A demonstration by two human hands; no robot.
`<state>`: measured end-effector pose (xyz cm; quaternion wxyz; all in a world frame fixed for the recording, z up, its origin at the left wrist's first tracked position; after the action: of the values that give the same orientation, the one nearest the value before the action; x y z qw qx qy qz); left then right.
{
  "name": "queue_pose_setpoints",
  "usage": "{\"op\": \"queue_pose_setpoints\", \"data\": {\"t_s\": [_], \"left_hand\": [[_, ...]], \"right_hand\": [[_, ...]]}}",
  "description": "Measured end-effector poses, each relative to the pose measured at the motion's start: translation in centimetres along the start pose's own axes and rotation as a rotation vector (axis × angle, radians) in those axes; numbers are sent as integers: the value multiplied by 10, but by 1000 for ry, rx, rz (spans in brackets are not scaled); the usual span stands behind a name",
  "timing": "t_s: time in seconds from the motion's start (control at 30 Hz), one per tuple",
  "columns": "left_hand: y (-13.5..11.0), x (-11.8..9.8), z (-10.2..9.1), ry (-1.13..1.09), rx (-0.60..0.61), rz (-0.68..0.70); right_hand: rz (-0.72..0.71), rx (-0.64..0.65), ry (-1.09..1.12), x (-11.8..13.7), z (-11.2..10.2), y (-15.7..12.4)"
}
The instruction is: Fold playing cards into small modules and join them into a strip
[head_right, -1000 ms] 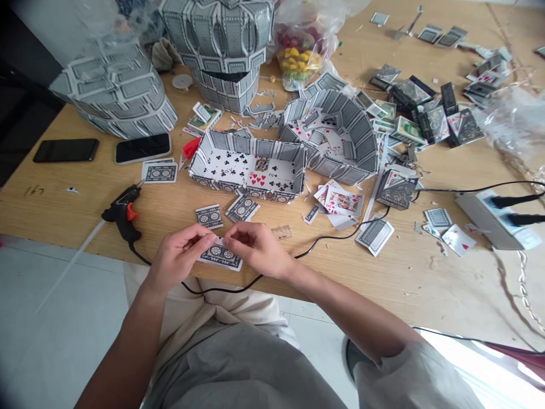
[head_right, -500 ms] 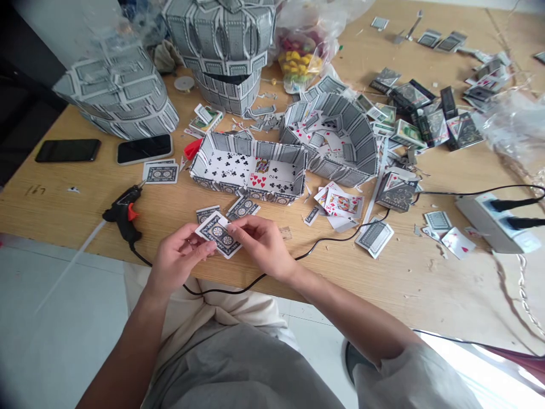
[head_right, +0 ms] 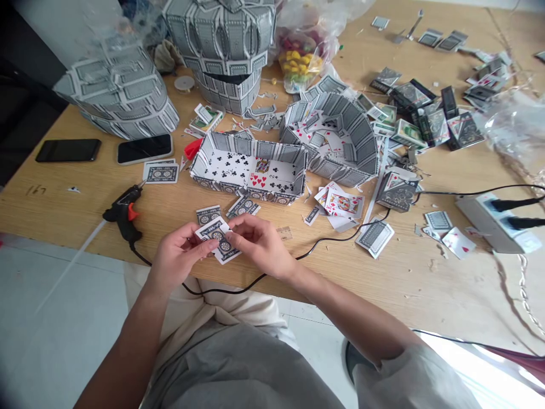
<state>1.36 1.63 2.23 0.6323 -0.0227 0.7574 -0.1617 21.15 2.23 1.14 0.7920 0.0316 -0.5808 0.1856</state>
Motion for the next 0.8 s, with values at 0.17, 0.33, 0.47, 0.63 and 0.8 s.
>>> {"op": "queue_pose_setpoints", "data": {"t_s": [0.17,0.33,0.47,0.63,0.8], "left_hand": [[0,0,-3,39,-80,117],[-8,-11,-9,397,-281,578],[-16,-19,-8,663,-416,856],[-18,-21,-5,614,-409,897],[-15,-11,-5,361,-161,764]], "right_hand": [[-128,-29,-125,4,-3,-1],[-192,-29,-260,9,-2,-7],[-286,78,-194,10,2,-10],[-358,57,-153,9,1,-11],[-390,18,-162,11,-2,-11]]}}
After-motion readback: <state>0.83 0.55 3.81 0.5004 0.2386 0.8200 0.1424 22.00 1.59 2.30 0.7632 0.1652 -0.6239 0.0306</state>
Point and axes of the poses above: each hand's wrist, its own y-axis towards the middle knuckle, its own z-axis out of the palm, x = y × z, the point moved 3 cm from there along y, towards the middle knuckle, and after that the axes turned 4 degrees about y, right-handed, at the moved point
